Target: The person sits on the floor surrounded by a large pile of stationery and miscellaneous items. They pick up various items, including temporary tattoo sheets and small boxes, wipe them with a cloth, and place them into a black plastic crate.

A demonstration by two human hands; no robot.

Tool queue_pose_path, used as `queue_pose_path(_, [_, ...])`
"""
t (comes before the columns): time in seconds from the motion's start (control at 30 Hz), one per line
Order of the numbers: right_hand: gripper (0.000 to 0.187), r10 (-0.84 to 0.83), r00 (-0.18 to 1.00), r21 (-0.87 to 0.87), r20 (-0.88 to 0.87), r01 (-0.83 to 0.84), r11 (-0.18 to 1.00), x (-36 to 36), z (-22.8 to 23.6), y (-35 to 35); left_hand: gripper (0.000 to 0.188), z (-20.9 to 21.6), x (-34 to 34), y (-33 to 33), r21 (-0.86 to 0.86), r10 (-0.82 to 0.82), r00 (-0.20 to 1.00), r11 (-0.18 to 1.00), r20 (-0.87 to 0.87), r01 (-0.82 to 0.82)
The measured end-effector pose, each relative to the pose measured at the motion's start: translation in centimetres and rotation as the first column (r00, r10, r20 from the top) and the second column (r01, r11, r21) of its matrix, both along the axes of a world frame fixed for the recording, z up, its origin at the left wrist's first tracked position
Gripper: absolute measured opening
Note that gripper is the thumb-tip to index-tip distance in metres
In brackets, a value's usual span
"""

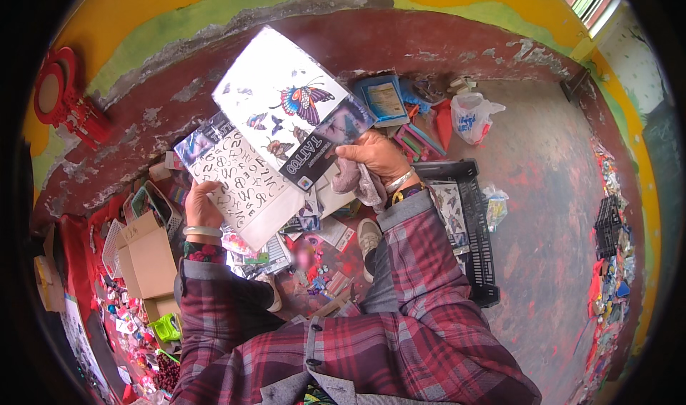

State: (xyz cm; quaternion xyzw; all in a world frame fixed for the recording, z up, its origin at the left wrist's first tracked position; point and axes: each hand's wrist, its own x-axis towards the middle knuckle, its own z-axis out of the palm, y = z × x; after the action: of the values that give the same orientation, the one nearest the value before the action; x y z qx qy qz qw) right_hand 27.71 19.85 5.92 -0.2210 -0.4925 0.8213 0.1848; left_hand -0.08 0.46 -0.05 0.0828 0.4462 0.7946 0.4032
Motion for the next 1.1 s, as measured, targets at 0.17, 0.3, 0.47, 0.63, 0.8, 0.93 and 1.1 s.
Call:
queue_pose_path(0.17, [0.021,0.121,0.991,0.002,-0.051,-0.121,0.993,0.1,-0.3,-0.6,0.046,-1.1,-0.2,-0.1,0.018,-0.030,0.996,0.999,0.081,0.028])
queue_pose_path(0.3, [0.040,0.267,0.963,0.068,-0.031,-0.264,0.962,-0.4,-0.8,-0.7,0.041,0.4,0.6,0.3,0.313,-0.162,0.952,0.947,0.258,0.077])
queue_pose_path(0.47, [0.041,0.104,0.994,0.283,0.026,-0.107,0.953,-1.5,-2.4,0.2,0.042,0.3,0.5,0.0,0.303,0.007,0.999,0.953,0.048,-0.021])
queue_pose_path(0.63, [0.045,0.060,0.998,0.287,-0.010,-0.055,0.956,-1.9,-3.8,0.6,0.041,0.0,0.4,-0.1,0.272,0.043,0.999,0.961,0.029,-0.049])
queue_pose_path(0.8, [0.060,0.096,0.995,0.292,-0.001,-0.092,0.952,-1.9,-1.5,-0.8,0.040,0.1,0.2,0.0,0.285,0.052,0.997,0.956,0.062,-0.068])
queue_pose_path(0.93, [0.062,0.110,0.994,0.270,-0.021,-0.100,0.958,-1.9,-1.0,-1.0,0.041,-0.4,0.0,0.1,0.296,0.054,0.996,0.952,0.072,-0.073])
queue_pose_path(1.1, [0.056,0.108,0.994,0.246,-0.028,-0.098,0.964,-1.8,-2.2,-0.5,0.047,-1.4,-0.5,0.2,0.302,0.037,0.998,0.952,0.047,-0.050])
